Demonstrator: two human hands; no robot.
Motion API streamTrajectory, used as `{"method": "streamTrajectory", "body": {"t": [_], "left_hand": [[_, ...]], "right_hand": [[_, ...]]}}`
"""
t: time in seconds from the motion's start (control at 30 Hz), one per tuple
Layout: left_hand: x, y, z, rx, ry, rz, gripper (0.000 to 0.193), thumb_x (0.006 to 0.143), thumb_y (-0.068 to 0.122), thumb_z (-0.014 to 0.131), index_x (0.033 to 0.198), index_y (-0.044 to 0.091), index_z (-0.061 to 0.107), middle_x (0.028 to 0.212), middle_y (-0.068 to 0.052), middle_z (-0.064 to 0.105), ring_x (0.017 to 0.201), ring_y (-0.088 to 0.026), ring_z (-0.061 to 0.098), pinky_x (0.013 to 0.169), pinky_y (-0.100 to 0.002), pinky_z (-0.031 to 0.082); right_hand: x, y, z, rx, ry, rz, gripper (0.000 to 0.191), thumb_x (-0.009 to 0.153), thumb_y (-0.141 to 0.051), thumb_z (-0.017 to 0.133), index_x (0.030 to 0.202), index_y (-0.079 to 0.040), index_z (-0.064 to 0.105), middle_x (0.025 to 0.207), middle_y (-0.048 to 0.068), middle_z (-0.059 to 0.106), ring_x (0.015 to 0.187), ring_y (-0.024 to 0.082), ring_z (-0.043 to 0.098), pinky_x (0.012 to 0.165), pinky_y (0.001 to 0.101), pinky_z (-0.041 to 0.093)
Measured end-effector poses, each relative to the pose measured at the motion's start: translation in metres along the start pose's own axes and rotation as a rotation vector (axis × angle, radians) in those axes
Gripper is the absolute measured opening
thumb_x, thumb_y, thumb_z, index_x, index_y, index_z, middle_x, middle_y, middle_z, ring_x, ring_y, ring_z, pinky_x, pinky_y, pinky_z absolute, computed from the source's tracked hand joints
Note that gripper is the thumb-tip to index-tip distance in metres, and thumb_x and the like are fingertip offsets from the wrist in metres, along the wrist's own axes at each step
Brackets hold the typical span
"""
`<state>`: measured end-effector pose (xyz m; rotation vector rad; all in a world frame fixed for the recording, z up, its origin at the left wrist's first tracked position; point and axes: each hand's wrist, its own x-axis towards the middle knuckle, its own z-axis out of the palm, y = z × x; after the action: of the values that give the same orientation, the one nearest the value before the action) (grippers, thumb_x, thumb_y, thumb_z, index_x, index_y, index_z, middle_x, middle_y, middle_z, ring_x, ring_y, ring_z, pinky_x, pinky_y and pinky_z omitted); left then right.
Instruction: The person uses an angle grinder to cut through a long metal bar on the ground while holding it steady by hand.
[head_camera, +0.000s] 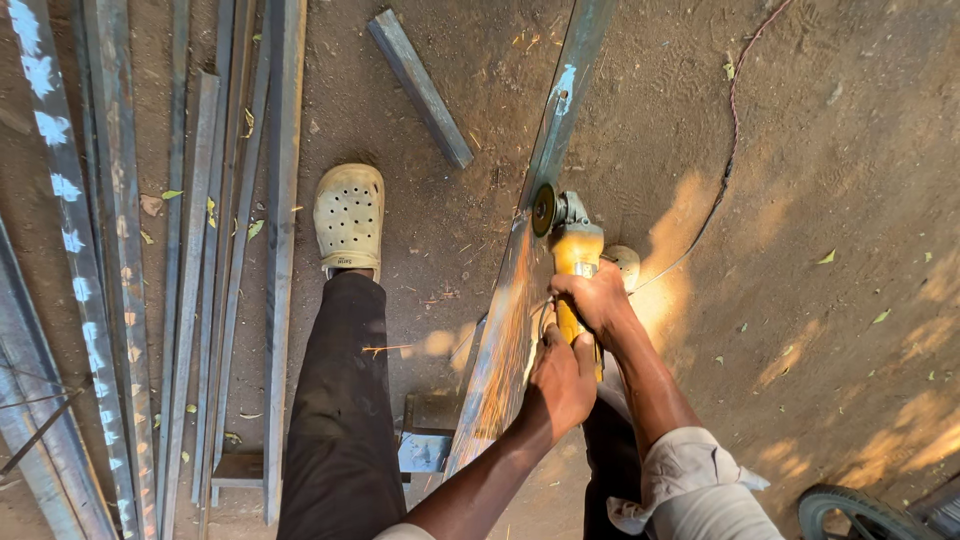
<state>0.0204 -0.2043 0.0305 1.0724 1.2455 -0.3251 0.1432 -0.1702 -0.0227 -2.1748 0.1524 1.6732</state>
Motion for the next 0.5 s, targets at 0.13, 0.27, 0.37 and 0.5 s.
{"method": "streamTrajectory", "body": {"t": [0.13,0.27,0.37,0.5], "left_hand": [[0.004,-0.006,0.006,-0.062,0.007,-0.091,0.066,0.104,0.036,0.041,0.148,-0.012,0.03,0.115,-0.038,0.062,0.106,-0.051,0.063,0.095,-0.053,0.048],[0.005,0.001,0.002,-0.022,0.021,-0.127,0.07,0.105,0.037,0.043,0.152,-0.011,0.024,0.123,-0.04,0.058,0.111,-0.052,0.061,0.097,-0.054,0.047],[0.002,0.009,-0.002,-0.023,0.005,-0.12,0.071,0.104,0.036,0.043,0.154,-0.009,0.021,0.124,-0.039,0.057,0.111,-0.053,0.059,0.097,-0.055,0.046],[-0.004,0.011,-0.011,-0.088,-0.005,-0.009,0.071,0.104,0.033,0.042,0.154,-0.011,0.016,0.127,-0.04,0.057,0.112,-0.052,0.06,0.097,-0.055,0.046]], "right_hand": [[-0.002,0.002,0.005,-0.001,0.046,0.031,0.013,0.072,-0.002,0.071,0.083,0.002,0.065,0.072,0.011,0.068,0.06,0.021,0.066,0.056,0.0358,0.054],[-0.001,0.0,0.005,0.041,0.015,-0.002,0.012,0.073,-0.001,0.069,0.083,0.002,0.064,0.072,0.01,0.067,0.06,0.021,0.066,0.056,0.0359,0.053],[0.0,-0.001,0.003,0.067,0.018,0.036,0.012,0.074,-0.002,0.069,0.083,0.001,0.063,0.072,0.01,0.067,0.059,0.021,0.065,0.055,0.0362,0.053],[-0.002,0.0,0.005,0.004,0.043,0.054,0.013,0.073,-0.001,0.07,0.084,-0.001,0.063,0.072,0.009,0.066,0.058,0.02,0.064,0.055,0.0359,0.053]]}}
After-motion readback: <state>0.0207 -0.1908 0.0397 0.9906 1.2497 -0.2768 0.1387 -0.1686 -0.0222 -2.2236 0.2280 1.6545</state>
